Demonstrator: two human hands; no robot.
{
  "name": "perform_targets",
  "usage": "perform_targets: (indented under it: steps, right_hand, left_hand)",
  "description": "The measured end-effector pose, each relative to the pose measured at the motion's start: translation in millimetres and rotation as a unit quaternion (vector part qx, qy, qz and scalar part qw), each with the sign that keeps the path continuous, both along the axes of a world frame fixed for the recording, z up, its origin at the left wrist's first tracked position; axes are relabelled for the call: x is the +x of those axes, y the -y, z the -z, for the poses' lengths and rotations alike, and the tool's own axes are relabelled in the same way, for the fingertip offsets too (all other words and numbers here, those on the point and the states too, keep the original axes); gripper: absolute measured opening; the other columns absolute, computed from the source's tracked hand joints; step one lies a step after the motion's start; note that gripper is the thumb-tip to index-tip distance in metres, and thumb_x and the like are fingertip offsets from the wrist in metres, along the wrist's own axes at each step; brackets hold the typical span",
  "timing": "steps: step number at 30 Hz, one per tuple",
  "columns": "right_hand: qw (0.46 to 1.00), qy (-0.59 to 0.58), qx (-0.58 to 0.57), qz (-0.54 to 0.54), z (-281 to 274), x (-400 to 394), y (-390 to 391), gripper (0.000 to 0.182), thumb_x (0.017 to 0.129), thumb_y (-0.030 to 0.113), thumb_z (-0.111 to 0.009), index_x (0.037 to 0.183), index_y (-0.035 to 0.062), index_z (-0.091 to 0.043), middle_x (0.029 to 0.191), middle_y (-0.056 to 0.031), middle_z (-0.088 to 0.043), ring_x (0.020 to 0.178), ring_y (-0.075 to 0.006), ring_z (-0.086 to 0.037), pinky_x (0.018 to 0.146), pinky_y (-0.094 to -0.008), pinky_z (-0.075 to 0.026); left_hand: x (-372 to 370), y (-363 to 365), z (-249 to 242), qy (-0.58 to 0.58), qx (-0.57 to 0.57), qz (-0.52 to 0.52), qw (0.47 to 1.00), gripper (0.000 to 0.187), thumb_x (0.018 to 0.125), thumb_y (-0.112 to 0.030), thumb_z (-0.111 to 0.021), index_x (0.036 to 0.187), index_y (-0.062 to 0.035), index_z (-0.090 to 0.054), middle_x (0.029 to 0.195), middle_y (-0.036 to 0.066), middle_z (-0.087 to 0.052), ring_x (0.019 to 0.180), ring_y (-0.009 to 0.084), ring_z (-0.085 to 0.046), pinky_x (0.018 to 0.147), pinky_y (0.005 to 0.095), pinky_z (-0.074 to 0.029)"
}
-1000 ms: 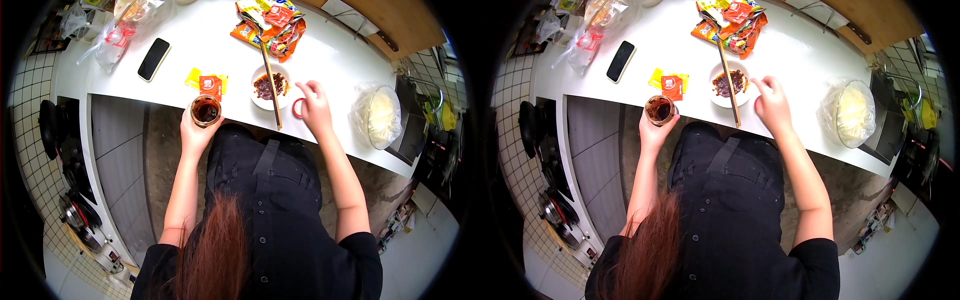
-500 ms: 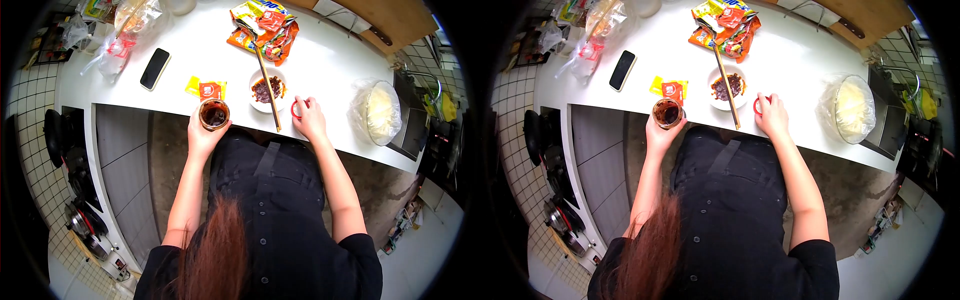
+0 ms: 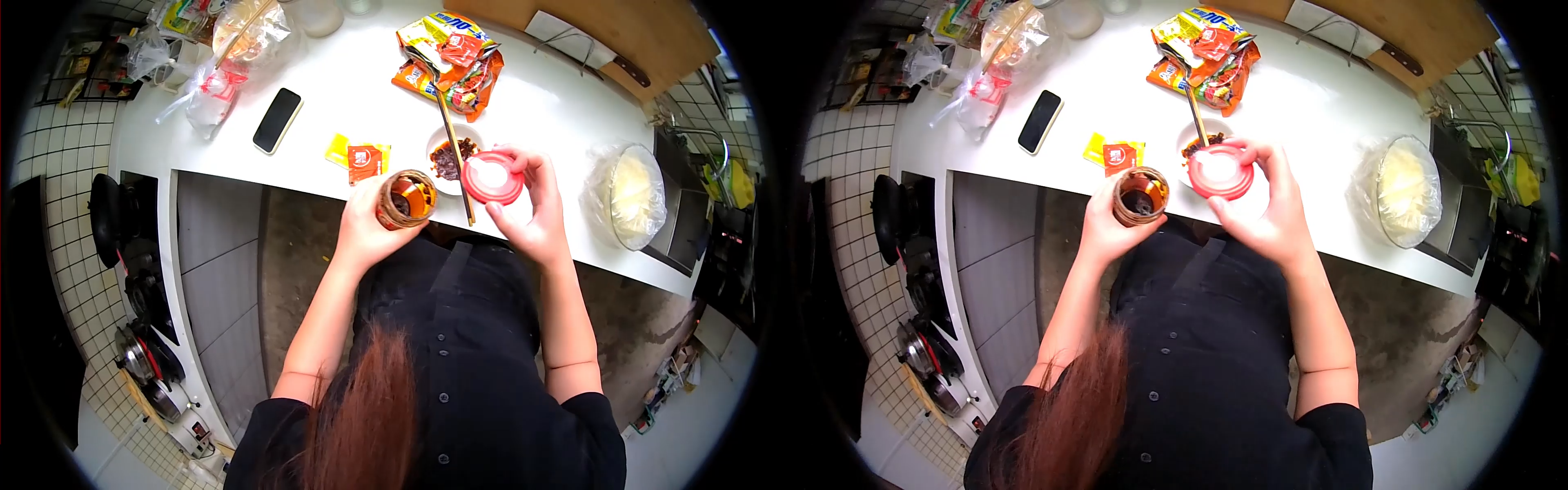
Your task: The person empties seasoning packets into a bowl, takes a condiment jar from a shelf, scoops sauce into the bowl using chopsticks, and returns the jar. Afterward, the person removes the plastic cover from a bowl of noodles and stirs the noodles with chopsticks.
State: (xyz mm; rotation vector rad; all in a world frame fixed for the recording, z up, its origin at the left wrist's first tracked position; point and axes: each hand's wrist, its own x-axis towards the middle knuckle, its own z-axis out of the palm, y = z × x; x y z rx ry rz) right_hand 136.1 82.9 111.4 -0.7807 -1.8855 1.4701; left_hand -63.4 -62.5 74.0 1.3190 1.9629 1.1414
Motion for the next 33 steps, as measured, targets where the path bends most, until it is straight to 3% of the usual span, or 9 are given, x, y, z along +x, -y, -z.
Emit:
perform_targets:
  steps: [5,8,12,15,18,21,24,27,33]
  right_hand:
    - [0.991,0.029,0.118,-0.058,-14.4,-24.1,10.4,0.041,0.067,0.016,-0.082,0.088,0.0058,-0.048,0.117,-0.0179,-0.061,0.114,-0.0361,-0.056,0.099,-0.0447,-0.042]
    - [0.976,0.052,0.177,-0.113,-17.0,-28.6,11.3,0.040,0.068,0.019,-0.082,0.087,0.0066,-0.049,0.116,-0.0158,-0.062,0.115,-0.0363,-0.054,0.101,-0.0447,-0.040]
    - [0.972,0.071,0.179,-0.136,-15.1,-32.4,15.1,0.040,0.066,0.019,-0.082,0.087,0.0074,-0.050,0.116,-0.0150,-0.062,0.114,-0.0359,-0.054,0.101,-0.0443,-0.040]
    - [0.970,0.069,0.167,-0.164,-17.0,-39.5,16.5,0.040,0.066,0.018,-0.082,0.093,0.0064,-0.055,0.114,-0.0149,-0.062,0.110,-0.0346,-0.056,0.099,-0.0432,-0.042]
    - [0.969,0.045,0.144,-0.198,-19.0,-48.9,15.9,0.049,0.067,0.016,-0.080,0.109,0.0039,-0.059,0.116,-0.0152,-0.060,0.106,-0.0327,-0.058,0.095,-0.0415,-0.045]
    - [0.960,0.056,0.153,-0.228,-26.0,-56.2,16.8,0.061,0.067,0.013,-0.078,0.125,0.0062,-0.058,0.117,-0.0154,-0.058,0.103,-0.0329,-0.059,0.092,-0.0406,-0.047]
    - [0.941,0.085,0.160,-0.286,-34.1,-67.0,13.8,0.066,0.068,0.011,-0.075,0.131,0.0111,-0.057,0.117,-0.0153,-0.057,0.104,-0.0330,-0.059,0.091,-0.0401,-0.048]
    - [0.935,0.089,0.163,-0.302,-41.0,-83.0,19.6,0.066,0.067,0.010,-0.074,0.131,0.0140,-0.059,0.116,-0.0147,-0.057,0.103,-0.0334,-0.059,0.092,-0.0397,-0.049]
    - [0.917,0.135,0.145,-0.347,-58.2,-138.4,50.2,0.066,0.065,0.009,-0.074,0.130,0.0101,-0.060,0.120,-0.0144,-0.056,0.111,-0.0316,-0.056,0.097,-0.0408,-0.046]
  left_hand:
    - [7.2,-8.4,-23.8,0.043,-0.012,0.033,0.998,0.064,0.060,-0.020,-0.088,0.115,-0.0024,-0.062,0.109,0.012,-0.066,0.102,0.0261,-0.065,0.090,0.0365,-0.050]
    - [6.5,-6.7,-24.9,0.010,0.023,0.030,0.999,0.057,0.061,-0.021,-0.087,0.110,-0.0064,-0.063,0.102,0.011,-0.067,0.095,0.0308,-0.066,0.083,0.0392,-0.052]
    - [3.1,0.1,-22.3,-0.001,0.002,0.024,1.000,0.062,0.059,-0.025,-0.088,0.112,-0.0063,-0.062,0.102,0.012,-0.067,0.096,0.0320,-0.065,0.085,0.0402,-0.052]
    - [1.1,5.4,-20.1,-0.010,-0.007,0.020,1.000,0.063,0.058,-0.026,-0.088,0.112,-0.0060,-0.062,0.102,0.013,-0.067,0.096,0.0325,-0.065,0.085,0.0403,-0.052]
    - [-1.8,12.4,-19.8,0.001,-0.016,0.009,1.000,0.063,0.058,-0.027,-0.088,0.112,-0.0057,-0.063,0.103,0.013,-0.067,0.096,0.0325,-0.065,0.085,0.0406,-0.051]
    - [-9.6,19.4,-19.0,-0.033,-0.002,0.018,0.999,0.064,0.058,-0.028,-0.088,0.112,-0.0057,-0.062,0.103,0.013,-0.066,0.095,0.0323,-0.065,0.085,0.0413,-0.051]
    - [-18.7,25.6,-26.4,-0.017,-0.019,0.033,0.999,0.064,0.057,-0.029,-0.088,0.111,-0.0058,-0.062,0.103,0.013,-0.066,0.095,0.0321,-0.065,0.085,0.0418,-0.051]
    - [-31.2,34.1,-26.2,-0.014,-0.009,0.024,1.000,0.064,0.057,-0.030,-0.088,0.111,-0.0060,-0.062,0.103,0.013,-0.066,0.095,0.0323,-0.065,0.085,0.0421,-0.051]
    - [-76.1,73.6,-43.3,-0.022,-0.001,-0.009,1.000,0.063,0.057,-0.033,-0.089,0.108,-0.0068,-0.064,0.101,0.013,-0.068,0.093,0.0307,-0.066,0.084,0.0412,-0.052]
